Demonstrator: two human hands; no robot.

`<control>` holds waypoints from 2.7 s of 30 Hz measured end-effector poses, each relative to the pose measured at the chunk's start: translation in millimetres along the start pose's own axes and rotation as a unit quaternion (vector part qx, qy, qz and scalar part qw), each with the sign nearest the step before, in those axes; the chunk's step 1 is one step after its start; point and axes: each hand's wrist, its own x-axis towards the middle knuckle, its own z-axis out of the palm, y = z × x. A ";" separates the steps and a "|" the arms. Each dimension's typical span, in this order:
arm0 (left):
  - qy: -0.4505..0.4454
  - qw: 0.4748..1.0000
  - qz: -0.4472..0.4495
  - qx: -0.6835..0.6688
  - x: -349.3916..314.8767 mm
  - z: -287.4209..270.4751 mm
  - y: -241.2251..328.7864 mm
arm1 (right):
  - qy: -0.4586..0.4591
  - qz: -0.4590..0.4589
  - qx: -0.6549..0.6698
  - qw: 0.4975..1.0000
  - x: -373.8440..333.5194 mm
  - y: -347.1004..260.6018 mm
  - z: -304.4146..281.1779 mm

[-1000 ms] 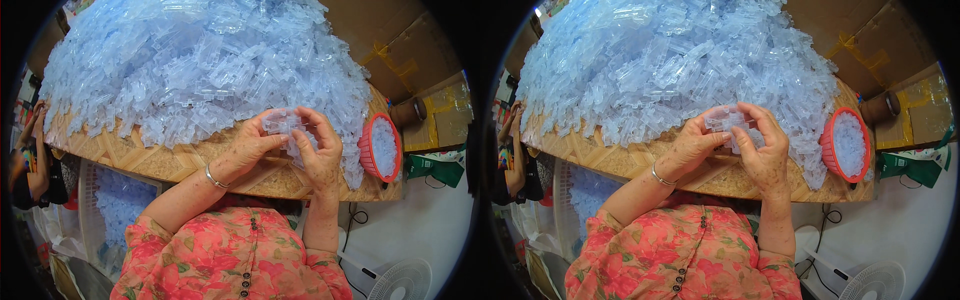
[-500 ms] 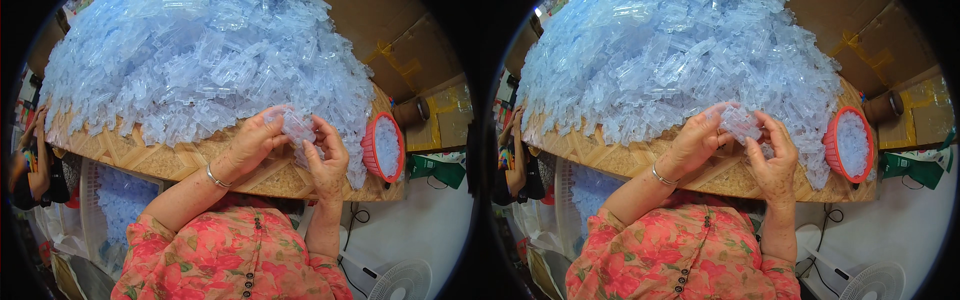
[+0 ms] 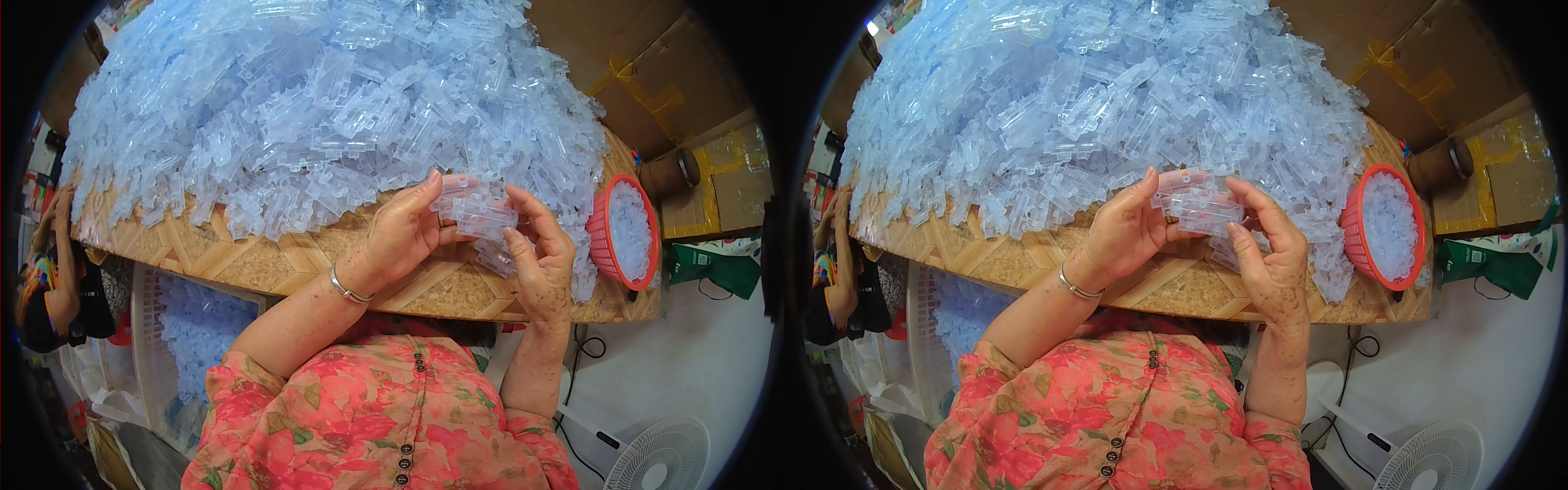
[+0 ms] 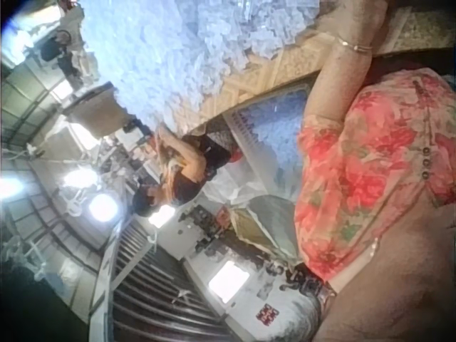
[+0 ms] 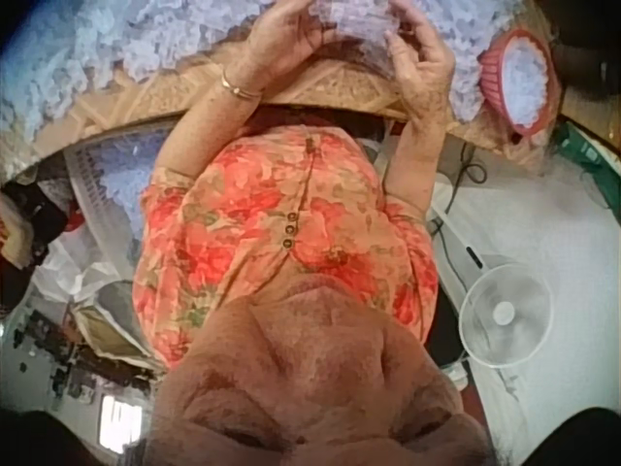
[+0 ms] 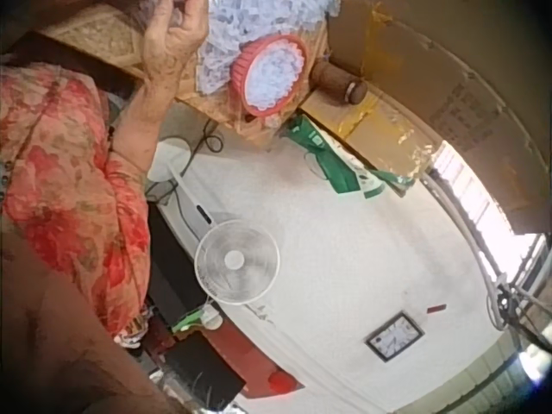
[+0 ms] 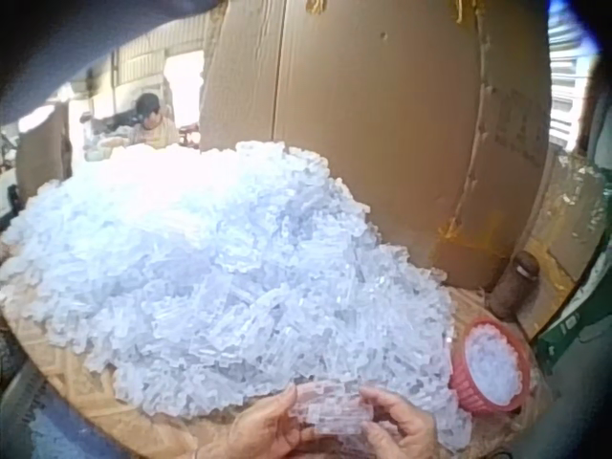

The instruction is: The person sits at a table covered with a large pile of translucent plastic components. They repeatedly pick up individual pieces, separate them, and insert smaller parts into larger housings by hand. The assembled units are placed into a red basket on the right side of the table.

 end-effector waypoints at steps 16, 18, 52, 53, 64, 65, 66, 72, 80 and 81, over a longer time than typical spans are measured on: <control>0.003 1.000 0.029 -0.002 0.4 -7.6 -2.0 | 0.094 -0.038 -0.174 0.979 3.2 -13.7 -22.2; 0.004 1.000 0.023 0.000 -0.1 -5.9 -2.0 | 0.050 -0.100 -0.249 0.962 8.2 -8.4 -28.2; -0.019 0.999 -0.019 0.031 -3.7 -3.2 -2.9 | 0.132 0.052 -0.007 0.990 218.1 35.1 -67.8; -0.018 0.999 -0.012 0.029 -3.1 -4.1 -3.1 | 0.114 0.049 0.042 0.991 205.3 22.4 -62.0; -0.014 0.999 0.041 0.026 -2.2 -7.8 -4.2 | -0.011 -0.155 -0.188 0.970 30.0 -10.7 -7.3; -0.014 0.998 0.047 0.034 -3.4 -8.6 -5.2 | -0.005 -0.154 -0.197 0.968 21.6 -8.1 -0.6; -0.016 0.999 0.045 0.026 -1.6 -9.9 -6.0 | 0.004 -0.157 -0.211 0.965 15.7 -4.4 4.2; 0.014 0.995 0.049 0.084 -2.2 -8.3 -6.8 | 0.045 -0.124 -0.145 0.980 0.3 -0.1 19.2; 0.016 0.990 0.071 0.121 -4.5 -2.2 -5.1 | 0.019 0.022 0.124 0.992 -7.8 10.9 16.6; 0.014 0.989 0.071 0.126 -4.8 -1.2 -5.0 | 0.028 0.037 0.131 0.990 -8.2 10.3 17.6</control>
